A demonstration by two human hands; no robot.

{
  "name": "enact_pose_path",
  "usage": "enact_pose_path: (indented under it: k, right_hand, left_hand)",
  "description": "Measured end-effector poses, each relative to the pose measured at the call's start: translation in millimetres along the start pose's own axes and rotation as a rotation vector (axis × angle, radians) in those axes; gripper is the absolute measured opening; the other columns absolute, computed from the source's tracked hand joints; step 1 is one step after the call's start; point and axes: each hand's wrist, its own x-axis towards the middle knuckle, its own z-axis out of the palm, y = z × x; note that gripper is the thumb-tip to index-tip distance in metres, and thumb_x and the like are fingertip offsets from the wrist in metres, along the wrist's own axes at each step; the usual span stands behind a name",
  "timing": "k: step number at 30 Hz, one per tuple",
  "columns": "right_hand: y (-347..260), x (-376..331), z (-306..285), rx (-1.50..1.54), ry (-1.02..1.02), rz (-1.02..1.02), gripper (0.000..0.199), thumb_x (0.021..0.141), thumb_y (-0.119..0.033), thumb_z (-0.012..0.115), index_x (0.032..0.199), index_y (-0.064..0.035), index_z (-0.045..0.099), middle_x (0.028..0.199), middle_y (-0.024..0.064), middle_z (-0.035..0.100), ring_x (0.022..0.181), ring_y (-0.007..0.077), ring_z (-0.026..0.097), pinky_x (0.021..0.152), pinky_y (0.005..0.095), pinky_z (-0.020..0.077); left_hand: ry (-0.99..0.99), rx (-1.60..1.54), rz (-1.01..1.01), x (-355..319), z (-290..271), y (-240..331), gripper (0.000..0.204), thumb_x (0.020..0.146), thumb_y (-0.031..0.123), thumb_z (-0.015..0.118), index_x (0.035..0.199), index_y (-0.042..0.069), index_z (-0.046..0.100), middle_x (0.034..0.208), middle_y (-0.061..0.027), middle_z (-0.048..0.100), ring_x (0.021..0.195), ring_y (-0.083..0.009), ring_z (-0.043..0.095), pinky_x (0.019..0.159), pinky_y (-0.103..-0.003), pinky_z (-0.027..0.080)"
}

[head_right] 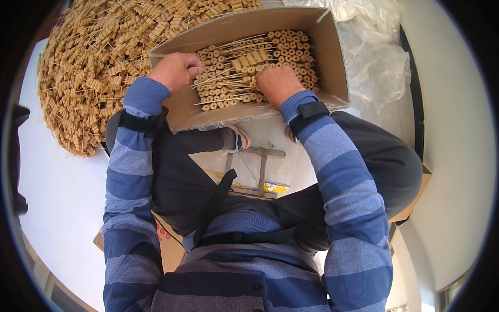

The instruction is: The person sits on the floor and repeatedly picks up small ring-shaped food items, threads them onto wooden skewers, and places the completed skewers into a cardboard box. The person handles the items by hand and organizes the finished skewers in the box.

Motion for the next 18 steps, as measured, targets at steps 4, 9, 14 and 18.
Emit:
enact_pose_path:
  k: [4, 9, 14, 18]
  right_hand:
    - [5.1, -6.0, -1.7, -0.033, 0.024, 0.039, 0.018, 0.086, -0.006, 0.06, 0.101, -0.0038, 0.069, 0.099, 0.0174, 0.071, 0.092, 0.0355, 0.071, 0.079, 0.0431, 0.0571]
    - [4.9, -10.0, -1.7, -0.016, 0.019, 0.162, 0.017, 0.087, -0.007, 0.059, 0.099, -0.0038, 0.072, 0.1, 0.0168, 0.072, 0.094, 0.0337, 0.072, 0.081, 0.0429, 0.0573]
    - [11.6, -17.3, -12.2, 0.043, 0.046, 0.184, 0.018, 0.087, -0.008, 0.06, 0.099, -0.0035, 0.071, 0.099, 0.0172, 0.073, 0.095, 0.0338, 0.071, 0.082, 0.0432, 0.057]
    - [19.3, -23.3, -21.0, 0.129, 0.1, 0.156, 0.019, 0.086, -0.005, 0.058, 0.102, -0.0015, 0.066, 0.097, 0.0206, 0.071, 0.092, 0.0373, 0.07, 0.081, 0.0462, 0.0564]
  left_hand:
    - [-0.19, 0.136, 0.059, -1.9, 7.3, -9.0, 0.017, 0.09, 0.02, 0.068, 0.096, 0.004, 0.073, 0.089, -0.0158, 0.073, 0.084, -0.0327, 0.069, 0.077, -0.041, 0.054]
    - [-0.279, 0.328, 0.012, 11.9, 42.6, -20.1, 0.015, 0.086, 0.016, 0.069, 0.096, 0.008, 0.076, 0.091, -0.015, 0.073, 0.088, -0.0322, 0.07, 0.079, -0.041, 0.056]
    - [-0.333, 0.394, 0.18, 32.4, 66.9, -26.7, 0.022, 0.087, 0.015, 0.067, 0.107, 0.013, 0.075, 0.098, -0.0144, 0.074, 0.092, -0.0338, 0.07, 0.083, -0.041, 0.056]
    - [-0.36, 0.364, 0.171, 41.4, 82.6, -17.1, 0.03, 0.091, 0.016, 0.064, 0.12, 0.019, 0.072, 0.104, -0.0148, 0.073, 0.095, -0.0341, 0.069, 0.085, -0.042, 0.056]
